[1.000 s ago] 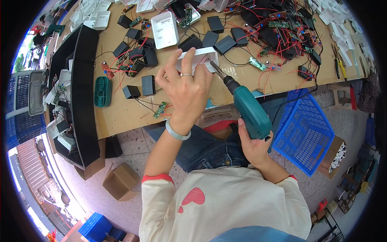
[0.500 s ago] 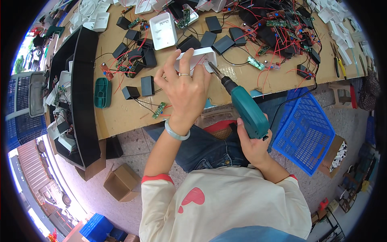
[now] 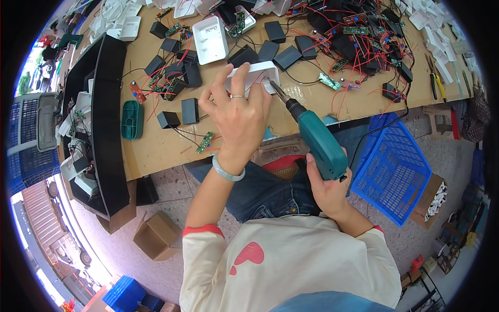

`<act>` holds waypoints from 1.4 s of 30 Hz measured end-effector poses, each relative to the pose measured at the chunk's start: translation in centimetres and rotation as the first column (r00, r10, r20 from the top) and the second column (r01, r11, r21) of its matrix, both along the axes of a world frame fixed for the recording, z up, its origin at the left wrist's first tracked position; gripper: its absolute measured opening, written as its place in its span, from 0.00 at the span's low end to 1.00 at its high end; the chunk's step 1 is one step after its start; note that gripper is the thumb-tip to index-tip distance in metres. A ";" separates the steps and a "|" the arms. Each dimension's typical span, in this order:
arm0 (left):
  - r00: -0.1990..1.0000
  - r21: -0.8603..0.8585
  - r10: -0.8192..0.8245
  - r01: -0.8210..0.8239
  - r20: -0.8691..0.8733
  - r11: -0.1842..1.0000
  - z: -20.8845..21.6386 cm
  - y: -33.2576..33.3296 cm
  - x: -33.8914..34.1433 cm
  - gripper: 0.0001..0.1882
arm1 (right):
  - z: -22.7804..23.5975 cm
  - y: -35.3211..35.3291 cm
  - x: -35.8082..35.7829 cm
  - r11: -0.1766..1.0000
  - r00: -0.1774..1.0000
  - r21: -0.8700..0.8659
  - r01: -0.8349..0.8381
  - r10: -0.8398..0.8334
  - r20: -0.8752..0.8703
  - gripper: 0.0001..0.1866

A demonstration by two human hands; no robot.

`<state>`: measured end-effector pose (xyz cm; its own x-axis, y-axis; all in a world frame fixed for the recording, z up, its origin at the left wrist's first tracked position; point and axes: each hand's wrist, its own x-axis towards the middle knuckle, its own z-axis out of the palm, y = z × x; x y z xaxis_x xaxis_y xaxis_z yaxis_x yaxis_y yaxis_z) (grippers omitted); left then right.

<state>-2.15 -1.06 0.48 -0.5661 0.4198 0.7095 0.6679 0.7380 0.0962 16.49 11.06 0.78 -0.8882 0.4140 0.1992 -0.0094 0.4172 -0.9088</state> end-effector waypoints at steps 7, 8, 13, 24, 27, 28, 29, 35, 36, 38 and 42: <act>1.000 0.002 -0.001 0.001 0.004 1.000 -0.1 0.0 0.0 0.06 | 0.0 0.0 0.5 0.997 0.998 -0.043 0.061 -0.061 0.002 0.17; 1.000 0.001 -0.001 0.001 0.004 1.000 -0.1 0.0 0.0 0.06 | 0.3 -0.1 0.6 0.995 0.995 -0.036 0.091 -0.092 -0.023 0.16; 1.000 0.001 -0.005 0.005 0.010 1.000 0.0 0.0 0.0 0.06 | 1.7 0.4 1.3 0.984 0.994 -0.149 0.100 -0.104 -0.023 0.15; 1.000 -0.022 -0.001 0.001 0.025 1.000 0.3 0.0 0.2 0.06 | 1.6 1.7 1.8 0.968 0.978 -0.166 0.189 -0.201 -0.056 0.14; 1.000 -0.025 0.002 -0.001 0.025 1.000 0.4 0.0 0.1 0.06 | 1.6 1.8 1.8 0.966 0.978 -0.182 0.182 -0.197 -0.070 0.15; 1.000 -0.027 0.004 -0.003 0.024 1.000 0.5 0.0 0.1 0.06 | 1.7 1.7 1.7 0.964 0.977 -0.190 0.185 -0.202 -0.070 0.14; 1.000 -0.028 0.003 -0.003 0.024 1.000 0.6 0.0 0.1 0.06 | 1.8 1.7 1.6 0.962 0.976 -0.199 0.188 -0.206 -0.069 0.14; 0.996 -0.008 0.007 -0.007 0.089 1.000 1.1 -0.4 0.0 0.05 | 1.8 2.1 1.6 0.964 0.976 -0.186 0.190 -0.207 -0.074 0.14; 0.996 -0.022 0.007 -0.005 0.091 1.000 1.0 -0.4 -0.1 0.05 | 1.9 2.0 1.6 0.964 0.975 -0.187 0.191 -0.208 -0.074 0.14; 0.996 -0.037 0.010 -0.006 0.092 0.999 1.1 -0.5 -0.1 0.05 | 2.1 2.0 1.6 0.956 0.975 -0.217 0.196 -0.214 -0.063 0.15; 0.997 -0.032 0.006 -0.004 0.080 0.999 0.9 -0.4 0.0 0.05 | 1.6 2.1 1.9 0.972 0.979 -0.163 0.168 -0.183 -0.087 0.16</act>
